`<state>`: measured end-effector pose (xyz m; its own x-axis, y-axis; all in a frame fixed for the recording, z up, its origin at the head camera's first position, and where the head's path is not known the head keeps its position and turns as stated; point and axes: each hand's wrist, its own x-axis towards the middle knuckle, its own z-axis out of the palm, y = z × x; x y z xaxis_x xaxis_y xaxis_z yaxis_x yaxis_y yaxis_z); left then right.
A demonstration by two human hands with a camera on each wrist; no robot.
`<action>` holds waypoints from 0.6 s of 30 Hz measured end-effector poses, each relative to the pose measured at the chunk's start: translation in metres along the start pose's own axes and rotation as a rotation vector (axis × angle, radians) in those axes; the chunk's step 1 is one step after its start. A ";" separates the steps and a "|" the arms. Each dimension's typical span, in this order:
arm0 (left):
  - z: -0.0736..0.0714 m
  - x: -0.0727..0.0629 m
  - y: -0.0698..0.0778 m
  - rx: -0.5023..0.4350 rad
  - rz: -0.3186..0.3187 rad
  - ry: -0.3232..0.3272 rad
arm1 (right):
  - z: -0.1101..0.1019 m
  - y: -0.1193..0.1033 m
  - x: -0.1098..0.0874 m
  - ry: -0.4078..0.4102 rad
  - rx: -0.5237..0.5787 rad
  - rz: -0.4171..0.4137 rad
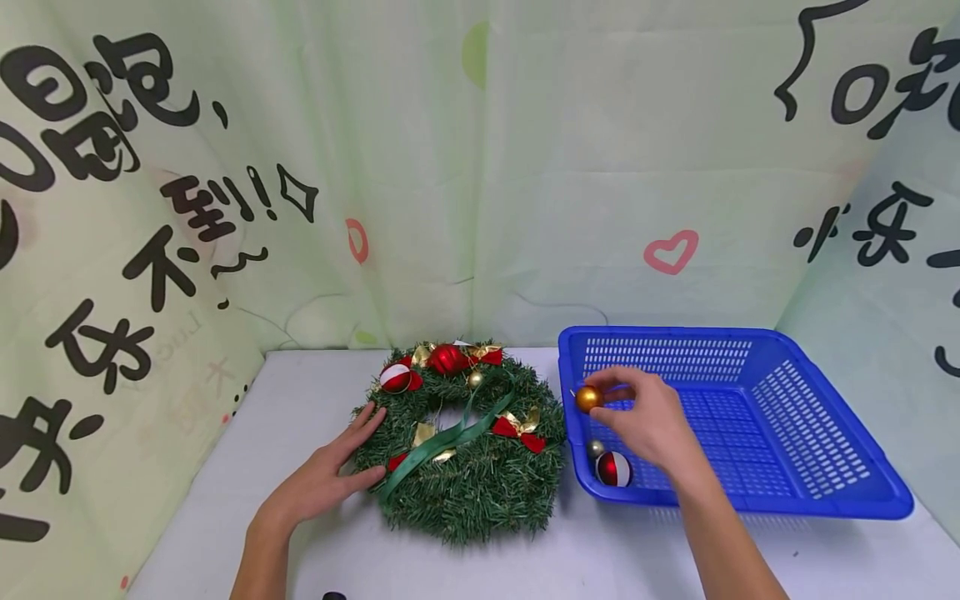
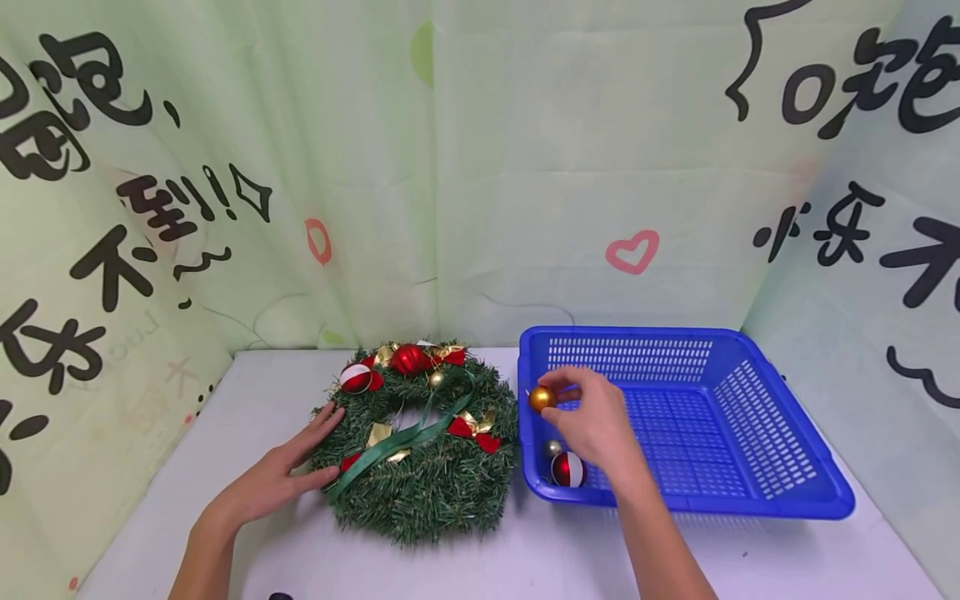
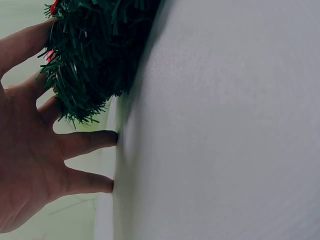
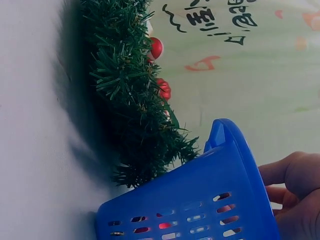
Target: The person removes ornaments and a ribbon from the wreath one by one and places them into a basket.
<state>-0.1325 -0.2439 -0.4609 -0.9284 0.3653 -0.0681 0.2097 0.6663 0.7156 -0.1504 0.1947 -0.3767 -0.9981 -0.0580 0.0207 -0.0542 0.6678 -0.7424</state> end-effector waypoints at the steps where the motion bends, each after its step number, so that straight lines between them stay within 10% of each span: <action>1: 0.000 0.000 0.000 -0.001 -0.001 -0.001 | 0.000 0.001 0.000 0.001 0.005 0.003; 18: 0.000 0.000 -0.001 -0.003 0.004 -0.004 | -0.003 0.015 -0.005 -0.010 -0.008 0.062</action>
<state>-0.1329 -0.2444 -0.4617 -0.9263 0.3707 -0.0678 0.2127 0.6628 0.7180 -0.1459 0.2077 -0.3862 -0.9992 -0.0237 -0.0317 0.0073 0.6760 -0.7368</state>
